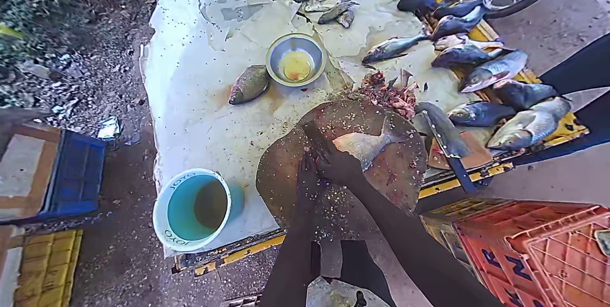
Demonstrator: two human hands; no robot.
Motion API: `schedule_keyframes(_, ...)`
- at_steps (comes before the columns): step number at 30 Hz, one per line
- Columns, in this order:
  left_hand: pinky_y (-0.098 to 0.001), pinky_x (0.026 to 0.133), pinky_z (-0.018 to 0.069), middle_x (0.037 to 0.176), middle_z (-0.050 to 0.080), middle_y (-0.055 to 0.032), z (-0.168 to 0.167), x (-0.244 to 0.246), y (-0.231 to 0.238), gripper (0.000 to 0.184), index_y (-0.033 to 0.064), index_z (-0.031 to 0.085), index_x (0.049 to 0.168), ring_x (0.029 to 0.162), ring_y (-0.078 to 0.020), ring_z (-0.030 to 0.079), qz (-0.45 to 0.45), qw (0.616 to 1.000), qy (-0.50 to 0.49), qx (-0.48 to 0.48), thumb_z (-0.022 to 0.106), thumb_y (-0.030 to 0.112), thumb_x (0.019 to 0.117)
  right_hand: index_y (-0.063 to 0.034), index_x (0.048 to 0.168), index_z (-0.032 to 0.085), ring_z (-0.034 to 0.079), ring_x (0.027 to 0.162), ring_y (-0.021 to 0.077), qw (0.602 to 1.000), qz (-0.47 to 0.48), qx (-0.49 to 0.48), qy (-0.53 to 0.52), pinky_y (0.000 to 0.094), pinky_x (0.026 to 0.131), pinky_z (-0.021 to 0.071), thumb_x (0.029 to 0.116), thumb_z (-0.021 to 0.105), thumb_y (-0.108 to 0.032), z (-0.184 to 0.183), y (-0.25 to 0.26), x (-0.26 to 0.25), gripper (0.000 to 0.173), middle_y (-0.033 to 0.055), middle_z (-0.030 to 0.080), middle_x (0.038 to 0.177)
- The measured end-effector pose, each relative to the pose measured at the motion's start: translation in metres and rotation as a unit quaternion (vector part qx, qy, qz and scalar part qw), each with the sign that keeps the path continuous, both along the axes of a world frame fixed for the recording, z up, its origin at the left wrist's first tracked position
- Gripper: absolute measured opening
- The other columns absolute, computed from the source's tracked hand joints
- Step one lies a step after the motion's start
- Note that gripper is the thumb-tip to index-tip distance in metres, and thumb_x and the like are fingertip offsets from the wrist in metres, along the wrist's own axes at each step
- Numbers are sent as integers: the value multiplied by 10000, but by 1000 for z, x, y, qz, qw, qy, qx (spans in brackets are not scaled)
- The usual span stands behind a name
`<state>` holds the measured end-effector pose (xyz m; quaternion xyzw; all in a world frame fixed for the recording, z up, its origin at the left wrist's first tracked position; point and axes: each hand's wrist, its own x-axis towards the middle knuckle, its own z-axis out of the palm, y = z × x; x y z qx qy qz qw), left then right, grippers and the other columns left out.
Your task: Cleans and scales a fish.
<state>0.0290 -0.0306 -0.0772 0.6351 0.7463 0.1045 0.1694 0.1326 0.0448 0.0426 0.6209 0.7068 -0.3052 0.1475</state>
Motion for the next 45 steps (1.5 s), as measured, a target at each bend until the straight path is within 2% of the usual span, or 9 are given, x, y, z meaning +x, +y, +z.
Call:
schedule_keyframes(5,-441,1273,206,1679,179,-279,-4,3,-7,1033,-132,223,1570,1560,-358,244,1,999,-18,44,762,340,826,-298,1663,138,705,1001,398,996,-18,-62,-53,600,833,550,939,557,-631,38,-71,90,901,180,720,1074)
schedule_keyframes(11,-410,1240,303,1645,337,-202,4,18,14,1103,-14,306,1591,1517,-305,358,-64,995,-33,68,831,455,743,-295,1596,356,694,955,438,973,-192,64,116,686,785,536,914,695,-541,-27,36,134,801,225,712,1098)
schedule_keyframes(16,-396,1219,336,1649,315,-218,4,21,6,1190,-47,273,1590,1517,-298,358,-49,998,-40,21,846,502,702,-264,1676,98,716,927,368,983,-161,-56,70,580,829,559,941,556,-607,5,-118,101,931,158,734,1009)
schedule_keyframes(21,-399,1241,303,1642,316,-238,7,24,17,1058,-68,341,1555,1524,-318,338,-25,998,-48,37,801,472,770,-335,1598,350,681,1044,425,983,-149,37,103,678,846,526,924,670,-589,-3,23,151,788,206,701,1171)
schedule_keyframes(24,-459,1270,222,1649,262,-283,3,23,9,1009,-96,328,1549,1529,-386,303,6,999,-34,28,776,399,792,-261,1651,178,703,985,412,964,-248,41,91,625,827,551,954,595,-572,-16,-20,100,869,203,718,1073)
schedule_keyframes(27,-455,1283,192,1657,244,-283,1,26,3,861,-101,280,1568,1541,-388,278,8,997,-69,19,673,245,885,-268,1676,84,712,984,383,990,-110,-71,43,586,867,553,962,521,-633,13,-117,95,913,165,733,1030)
schedule_keyframes(32,-460,1246,281,1650,269,-263,7,25,-2,1081,-41,171,1611,1519,-367,320,17,995,-93,37,817,281,806,-360,1549,421,694,1003,416,981,-144,7,128,683,800,532,917,692,-577,0,-1,141,721,186,715,1138)
schedule_keyframes(39,-434,1265,248,1665,263,-236,-1,25,0,955,-50,256,1594,1539,-339,297,12,997,-75,26,740,303,849,-283,1672,122,704,1001,397,988,-109,-105,10,598,857,550,943,549,-660,40,-121,96,925,181,724,1081)
schedule_keyframes(45,-403,1260,258,1643,322,-225,-2,22,9,806,-53,283,1583,1530,-307,320,22,992,-106,61,659,216,922,-186,1612,272,720,902,392,999,-12,43,9,590,711,566,935,597,-571,-2,2,27,843,167,728,985)
